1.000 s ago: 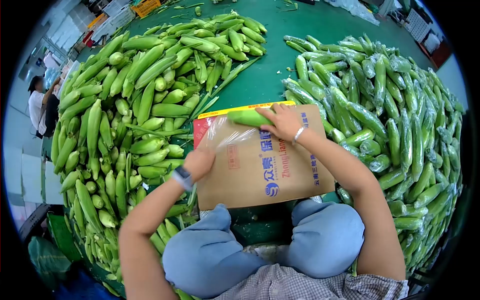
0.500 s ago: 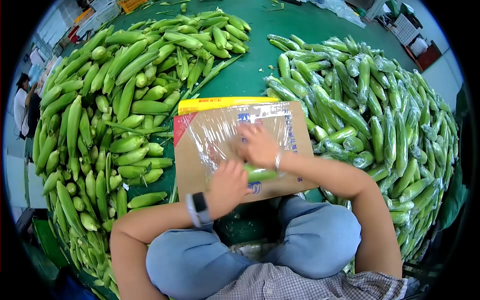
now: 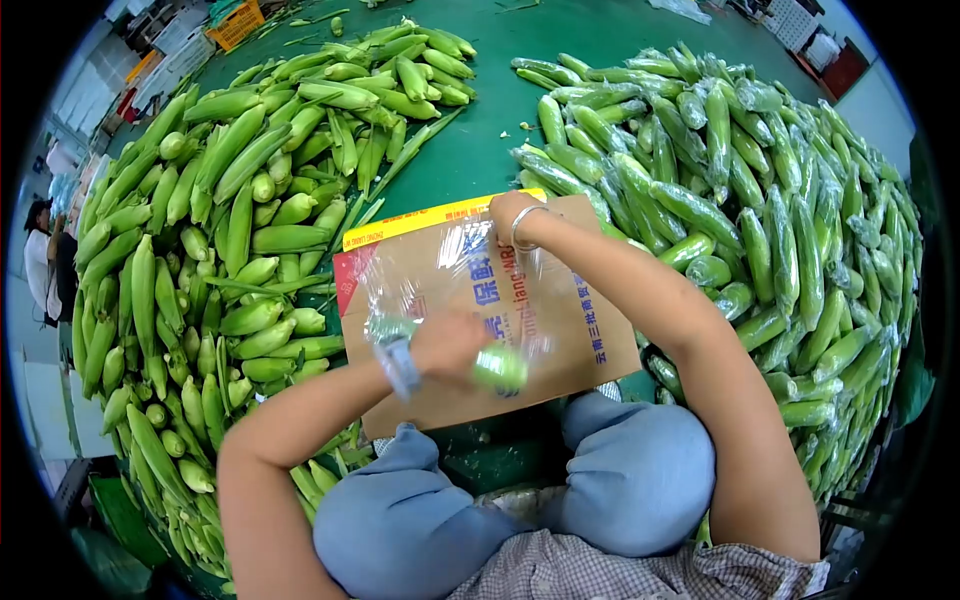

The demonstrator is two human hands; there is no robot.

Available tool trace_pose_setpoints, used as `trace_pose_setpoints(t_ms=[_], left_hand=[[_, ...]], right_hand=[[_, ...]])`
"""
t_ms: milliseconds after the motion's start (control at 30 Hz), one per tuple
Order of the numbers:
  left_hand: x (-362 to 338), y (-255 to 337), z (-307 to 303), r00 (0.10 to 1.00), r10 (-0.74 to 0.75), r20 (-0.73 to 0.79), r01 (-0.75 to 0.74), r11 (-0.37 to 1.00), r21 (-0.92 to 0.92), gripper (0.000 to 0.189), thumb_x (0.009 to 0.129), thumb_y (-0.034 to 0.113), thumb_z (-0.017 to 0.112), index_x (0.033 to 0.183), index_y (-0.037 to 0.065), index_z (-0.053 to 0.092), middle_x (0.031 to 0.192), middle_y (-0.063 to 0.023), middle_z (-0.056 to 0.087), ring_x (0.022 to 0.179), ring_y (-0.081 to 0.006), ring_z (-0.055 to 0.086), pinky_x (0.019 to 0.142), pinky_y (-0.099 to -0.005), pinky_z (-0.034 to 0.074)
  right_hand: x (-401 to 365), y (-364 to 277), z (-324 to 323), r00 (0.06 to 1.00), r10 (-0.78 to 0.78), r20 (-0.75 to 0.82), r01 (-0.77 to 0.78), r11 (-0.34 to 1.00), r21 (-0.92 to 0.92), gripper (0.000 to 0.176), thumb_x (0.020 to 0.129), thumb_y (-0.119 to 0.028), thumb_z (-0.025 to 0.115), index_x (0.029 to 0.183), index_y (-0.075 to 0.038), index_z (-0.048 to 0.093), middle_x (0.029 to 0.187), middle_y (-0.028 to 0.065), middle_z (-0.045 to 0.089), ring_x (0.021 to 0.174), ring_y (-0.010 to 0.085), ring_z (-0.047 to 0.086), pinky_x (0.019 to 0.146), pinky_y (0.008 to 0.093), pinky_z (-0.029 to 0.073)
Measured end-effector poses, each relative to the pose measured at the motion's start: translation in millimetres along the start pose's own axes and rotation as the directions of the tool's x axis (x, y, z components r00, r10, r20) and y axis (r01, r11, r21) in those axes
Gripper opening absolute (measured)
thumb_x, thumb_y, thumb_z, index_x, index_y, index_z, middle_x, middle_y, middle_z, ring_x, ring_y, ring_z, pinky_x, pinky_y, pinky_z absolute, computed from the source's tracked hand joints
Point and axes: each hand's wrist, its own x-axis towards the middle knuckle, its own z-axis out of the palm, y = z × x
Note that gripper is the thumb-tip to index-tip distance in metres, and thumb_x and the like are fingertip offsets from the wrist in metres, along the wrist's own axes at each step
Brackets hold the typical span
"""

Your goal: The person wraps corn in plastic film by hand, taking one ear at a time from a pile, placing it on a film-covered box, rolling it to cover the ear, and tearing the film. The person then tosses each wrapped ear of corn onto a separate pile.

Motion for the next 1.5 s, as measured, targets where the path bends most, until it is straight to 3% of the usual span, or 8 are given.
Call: trace_pose_setpoints(t_ms=[167, 367, 533, 700, 1033, 1167, 1300, 1500], left_hand=[[-58, 10, 29, 0.517, 0.449, 0.729, -0.196, 0.891, -0.410, 0.066, 0.063, 0.037, 0.073, 0.114, 0.003, 0.052, 0.100, -0.0166, 0.060, 0.092, -0.0289, 0.057, 0.080, -0.0367, 0.044], [-132, -26, 65, 0.999, 0.032, -0.020, 0.010, -0.733, -0.681, 0.063, 0.080, 0.045, 0.054, 0.122, 0.001, 0.038, 0.101, -0.0177, 0.055, 0.091, -0.0309, 0.057, 0.075, -0.0395, 0.049], [-75, 49, 5, 0.633, -0.683, -0.364, -0.725, -0.360, -0.587, 0.040, 0.082, 0.023, 0.059, 0.114, 0.002, 0.045, 0.092, -0.0092, 0.056, 0.083, -0.0193, 0.058, 0.073, -0.0327, 0.049], [-60, 11, 24, -0.079, -0.819, -0.569, -0.568, 0.506, -0.649, 0.023, 0.078, 0.009, 0.065, 0.095, 0.000, 0.053, 0.077, -0.0067, 0.058, 0.064, -0.0128, 0.056, 0.060, -0.0256, 0.046], [-63, 2, 51, 0.872, -0.409, -0.269, -0.355, -0.151, -0.923, 0.041, 0.090, 0.042, 0.043, 0.085, 0.004, 0.059, 0.072, -0.0068, 0.058, 0.062, -0.0121, 0.056, 0.056, -0.0291, 0.048], [-168, -74, 176, -0.385, -0.728, -0.568, 0.162, 0.552, -0.818, 0.024, 0.085, 0.023, 0.049, 0.078, 0.002, 0.057, 0.066, -0.0160, 0.053, 0.060, -0.0295, 0.052, 0.056, -0.0388, 0.042], [-278, -112, 319, 0.438, -0.851, -0.288, 0.735, 0.524, -0.431, 0.069, 0.062, 0.036, 0.073, 0.117, 0.003, 0.046, 0.118, -0.0182, 0.047, 0.109, -0.0363, 0.042, 0.094, -0.0418, 0.034], [-266, -143, 299, 0.470, -0.880, -0.067, 0.761, 0.443, -0.474, 0.069, 0.056, 0.028, 0.079, 0.113, 0.004, 0.050, 0.108, -0.0178, 0.054, 0.103, -0.0352, 0.049, 0.091, -0.0428, 0.038]], right_hand=[[-12, 18, 29, 0.995, -0.060, -0.081, 0.074, 0.981, 0.177, 0.024, 0.073, -0.015, 0.059, 0.092, -0.001, 0.063, 0.096, 0.0211, 0.060, 0.088, 0.0333, 0.059, 0.079, 0.0391, 0.046], [-105, -21, 61, 0.830, -0.535, -0.158, 0.525, 0.653, 0.546, 0.059, 0.076, -0.030, 0.066, 0.121, 0.000, 0.042, 0.120, 0.0152, 0.047, 0.105, 0.0277, 0.049, 0.091, 0.0353, 0.040], [-162, -104, 76, 0.686, -0.723, 0.083, -0.453, -0.335, 0.826, 0.049, 0.083, -0.016, 0.059, 0.126, -0.005, 0.038, 0.116, 0.0092, 0.051, 0.107, 0.0212, 0.048, 0.088, 0.0331, 0.042], [-163, -66, 45, 0.890, -0.364, -0.274, 0.444, 0.557, 0.702, 0.035, 0.066, -0.017, 0.068, 0.094, 0.000, 0.056, 0.072, 0.0114, 0.060, 0.062, 0.0193, 0.057, 0.057, 0.0312, 0.046], [-206, 26, 16, 0.620, -0.044, -0.783, 0.215, 0.970, 0.115, 0.024, 0.065, -0.010, 0.066, 0.085, 0.000, 0.055, 0.073, 0.0148, 0.056, 0.065, 0.0280, 0.056, 0.058, 0.0325, 0.044], [-291, 220, 27, 0.456, 0.707, -0.541, -0.307, 0.695, 0.650, 0.034, 0.074, -0.029, 0.067, 0.087, 0.002, 0.061, 0.082, 0.0087, 0.060, 0.068, 0.0175, 0.053, 0.067, 0.0294, 0.043], [-394, 413, 26, 0.226, 0.893, -0.389, -0.022, 0.404, 0.915, 0.035, 0.087, -0.025, 0.048, 0.114, -0.004, 0.049, 0.092, 0.0052, 0.052, 0.064, 0.0093, 0.047, 0.050, 0.0230, 0.036], [-238, 175, -24, 0.753, 0.582, -0.307, 0.108, 0.350, 0.930, 0.023, 0.085, -0.015, 0.048, 0.104, -0.005, 0.055, 0.095, 0.0033, 0.061, 0.064, 0.0081, 0.055, 0.053, 0.0192, 0.044]])
